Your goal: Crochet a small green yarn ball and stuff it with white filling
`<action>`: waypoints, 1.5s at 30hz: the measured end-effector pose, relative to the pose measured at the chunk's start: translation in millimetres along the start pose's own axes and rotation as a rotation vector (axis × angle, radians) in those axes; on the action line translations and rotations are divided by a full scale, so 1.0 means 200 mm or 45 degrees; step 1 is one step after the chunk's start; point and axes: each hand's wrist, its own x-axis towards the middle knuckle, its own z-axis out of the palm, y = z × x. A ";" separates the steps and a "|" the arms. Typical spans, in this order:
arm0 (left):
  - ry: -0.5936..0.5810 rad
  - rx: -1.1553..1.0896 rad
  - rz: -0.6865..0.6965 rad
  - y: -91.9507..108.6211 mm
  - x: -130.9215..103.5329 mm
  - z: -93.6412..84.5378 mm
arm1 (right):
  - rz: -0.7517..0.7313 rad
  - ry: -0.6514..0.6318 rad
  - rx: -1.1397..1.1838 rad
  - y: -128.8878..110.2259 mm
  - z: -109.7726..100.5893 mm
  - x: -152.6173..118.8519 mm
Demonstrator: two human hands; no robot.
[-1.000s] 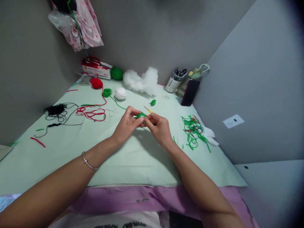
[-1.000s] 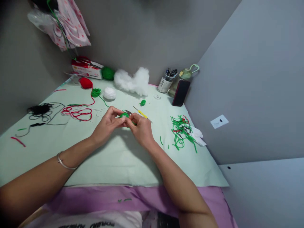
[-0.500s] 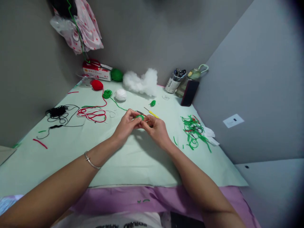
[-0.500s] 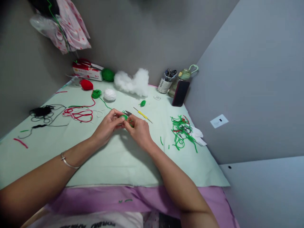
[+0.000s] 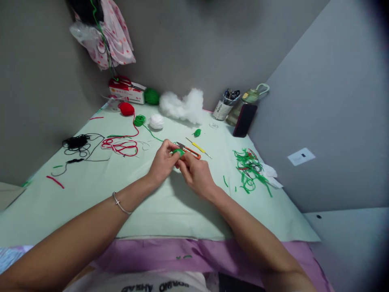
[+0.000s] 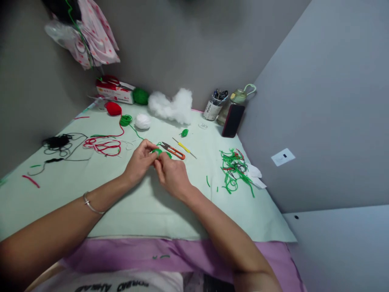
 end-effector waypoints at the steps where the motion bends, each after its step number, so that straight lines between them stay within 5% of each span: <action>1: -0.002 0.006 -0.023 0.00 0.00 0.00 | 0.000 -0.011 -0.041 0.00 0.01 0.00; 7: -0.095 -0.023 -0.159 0.03 0.00 -0.02 | 0.150 0.152 -0.132 0.05 -0.03 0.05; 13: -0.139 -0.056 -0.111 0.04 -0.03 0.00 | 0.288 0.144 0.226 0.10 -0.06 0.08; 22: -0.006 0.051 0.051 -0.03 0.01 -0.01 | 0.076 0.062 0.137 0.00 0.00 0.01; 28: -0.001 0.044 0.229 -0.02 -0.03 0.02 | 0.239 0.103 0.742 0.03 0.00 0.07; 34: -0.121 0.018 0.166 0.02 -0.05 0.01 | 0.210 0.260 0.371 0.08 -0.03 0.06; 40: -0.107 0.035 0.058 0.03 -0.01 -0.02 | 0.009 0.034 0.163 0.02 -0.06 0.02; 45: -0.015 0.067 0.049 0.00 0.01 -0.03 | 0.021 -0.060 0.158 -0.02 -0.01 0.00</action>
